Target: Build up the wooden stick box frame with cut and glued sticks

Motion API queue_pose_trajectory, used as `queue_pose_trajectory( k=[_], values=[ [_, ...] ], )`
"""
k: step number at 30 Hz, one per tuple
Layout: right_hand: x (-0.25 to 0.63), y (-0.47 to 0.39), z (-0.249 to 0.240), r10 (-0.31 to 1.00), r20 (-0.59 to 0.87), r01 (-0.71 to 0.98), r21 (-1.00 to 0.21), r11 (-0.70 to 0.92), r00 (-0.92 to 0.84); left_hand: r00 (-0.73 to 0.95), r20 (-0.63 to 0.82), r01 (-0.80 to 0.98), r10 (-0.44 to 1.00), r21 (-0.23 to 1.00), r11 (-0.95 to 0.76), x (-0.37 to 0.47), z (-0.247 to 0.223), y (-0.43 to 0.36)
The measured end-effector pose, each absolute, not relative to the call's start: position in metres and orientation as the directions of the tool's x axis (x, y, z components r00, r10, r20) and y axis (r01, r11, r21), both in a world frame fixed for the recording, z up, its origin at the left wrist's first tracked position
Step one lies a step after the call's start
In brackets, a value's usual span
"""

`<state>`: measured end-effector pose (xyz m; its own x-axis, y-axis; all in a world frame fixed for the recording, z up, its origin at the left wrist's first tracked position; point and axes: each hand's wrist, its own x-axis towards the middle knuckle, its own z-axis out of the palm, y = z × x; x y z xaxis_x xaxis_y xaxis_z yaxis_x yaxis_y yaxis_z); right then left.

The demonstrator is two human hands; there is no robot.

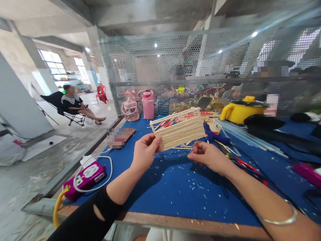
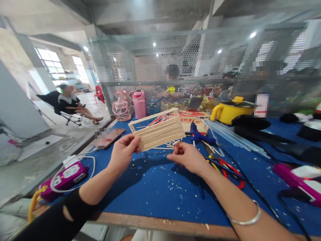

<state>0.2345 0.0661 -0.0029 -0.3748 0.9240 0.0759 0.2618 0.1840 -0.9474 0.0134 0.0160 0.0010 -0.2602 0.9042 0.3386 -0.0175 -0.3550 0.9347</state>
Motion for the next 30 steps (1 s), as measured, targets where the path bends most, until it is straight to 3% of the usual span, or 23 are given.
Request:
queue_pose_trajectory(
  k=[6,14,20,25,30],
  values=[
    [0.226,0.045,-0.001,0.798,0.153,-0.073,-0.988,0.137,-0.582,-0.248,0.335,-0.052,0.909,0.932,-0.358,0.035,0.017,-0.008],
    [0.248,0.036,-0.004,0.788,0.132,0.028,-0.982,0.186,-0.602,-0.229,0.373,-0.068,0.899,0.915,-0.397,0.047,0.030,-0.039],
    [0.259,0.030,-0.015,0.806,0.240,-0.107,-0.970,0.217,-0.541,-0.236,0.423,-0.051,0.875,0.893,-0.446,0.049,0.030,-0.052],
    [0.247,0.025,0.001,0.866,0.228,-0.215,-0.966,0.143,-0.446,-0.201,0.280,-0.146,0.939,0.939,-0.311,0.047,0.026,-0.043],
    [0.240,0.032,0.008,0.897,0.277,-0.237,-0.950,0.202,-0.344,-0.141,0.048,-0.257,0.989,0.963,-0.084,0.043,0.014,-0.020]
  ],
)
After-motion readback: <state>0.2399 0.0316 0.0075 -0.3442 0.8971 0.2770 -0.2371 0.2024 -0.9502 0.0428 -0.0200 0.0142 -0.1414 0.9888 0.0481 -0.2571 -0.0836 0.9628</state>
